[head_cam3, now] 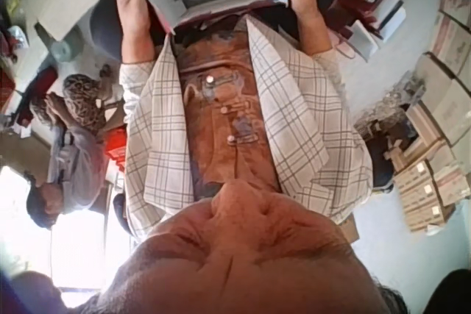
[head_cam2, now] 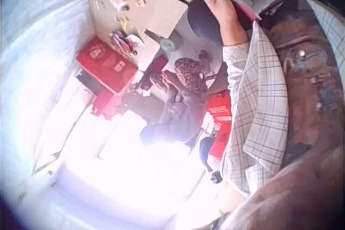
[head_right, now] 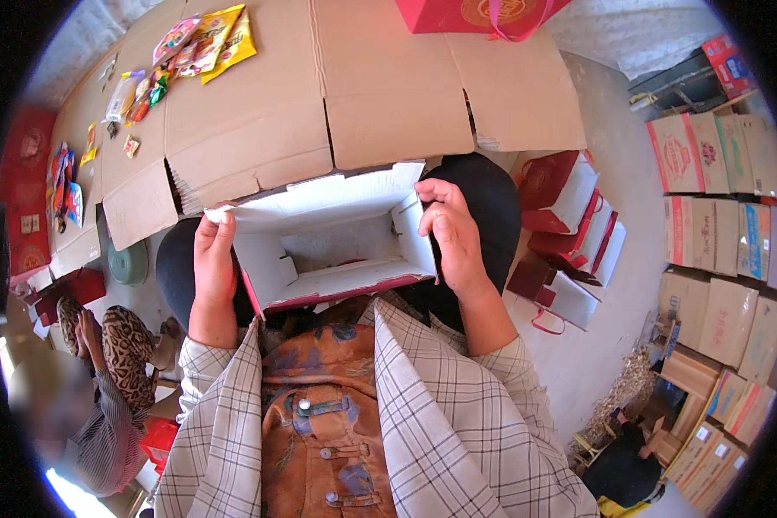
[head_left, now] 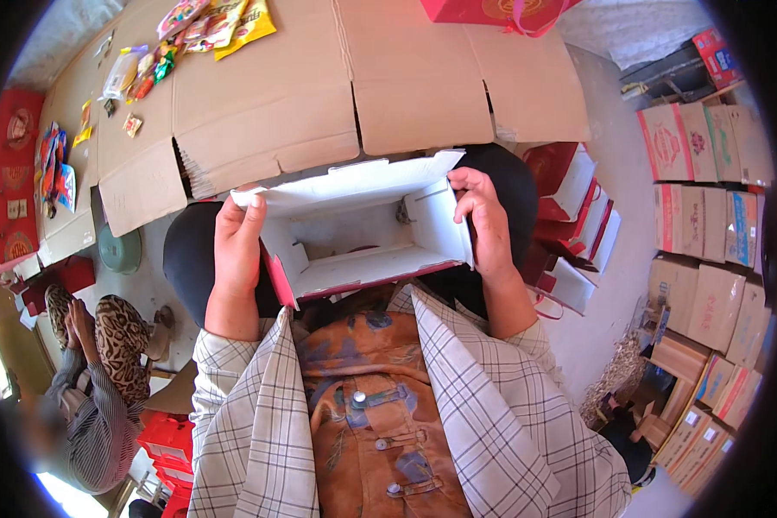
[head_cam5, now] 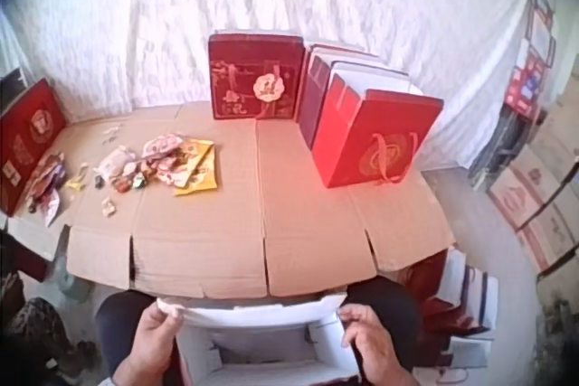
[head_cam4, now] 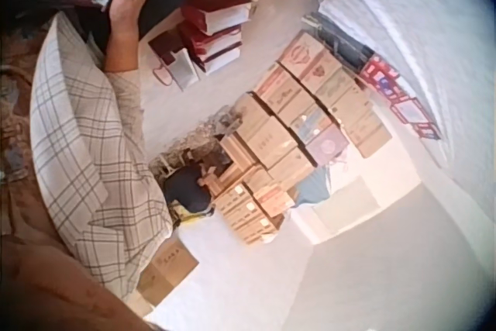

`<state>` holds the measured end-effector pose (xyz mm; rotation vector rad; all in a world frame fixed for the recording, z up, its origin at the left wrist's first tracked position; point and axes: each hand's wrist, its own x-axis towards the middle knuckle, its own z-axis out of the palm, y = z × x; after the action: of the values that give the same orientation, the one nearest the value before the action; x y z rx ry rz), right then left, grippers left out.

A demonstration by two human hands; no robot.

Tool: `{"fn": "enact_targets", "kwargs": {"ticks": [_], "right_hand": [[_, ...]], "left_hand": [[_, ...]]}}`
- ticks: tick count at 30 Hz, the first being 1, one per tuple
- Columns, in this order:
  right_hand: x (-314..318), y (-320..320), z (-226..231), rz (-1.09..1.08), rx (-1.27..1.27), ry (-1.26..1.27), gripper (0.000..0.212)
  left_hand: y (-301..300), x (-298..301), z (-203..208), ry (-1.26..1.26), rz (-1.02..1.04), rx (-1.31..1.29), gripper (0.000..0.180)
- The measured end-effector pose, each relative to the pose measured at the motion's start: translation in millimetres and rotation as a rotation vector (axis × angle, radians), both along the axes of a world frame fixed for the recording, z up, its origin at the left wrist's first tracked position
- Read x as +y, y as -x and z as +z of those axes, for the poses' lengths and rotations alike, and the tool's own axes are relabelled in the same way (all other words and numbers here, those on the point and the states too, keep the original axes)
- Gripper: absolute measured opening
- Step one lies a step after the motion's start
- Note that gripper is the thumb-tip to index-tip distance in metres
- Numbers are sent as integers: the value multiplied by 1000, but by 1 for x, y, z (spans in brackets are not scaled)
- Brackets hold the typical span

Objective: The recorder and others are assembling red and gold gift boxes or bags, likely for a celebration or business.

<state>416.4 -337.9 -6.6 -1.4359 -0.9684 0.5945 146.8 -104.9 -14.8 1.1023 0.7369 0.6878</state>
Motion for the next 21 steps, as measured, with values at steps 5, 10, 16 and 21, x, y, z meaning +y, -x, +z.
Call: {"fn": "enact_targets", "kwargs": {"ticks": [5, 10, 16, 21], "right_hand": [[2, -2, -8, -16, 59, -53, 50], [2, -1, -13, -29, 156, -128, 50], [3, 2, -12, -31, 120, -144, 49], [2, 5, -12, -36, 114, -144, 49]], "left_hand": [[-7, -3, -2, 30, 14, 21, 21], [-7, -5, -1, 36, 21, 34, 21], [-1, -8, 1, 10, 26, 36, 20], [3, -10, 3, 2, 27, 28, 19]]}}
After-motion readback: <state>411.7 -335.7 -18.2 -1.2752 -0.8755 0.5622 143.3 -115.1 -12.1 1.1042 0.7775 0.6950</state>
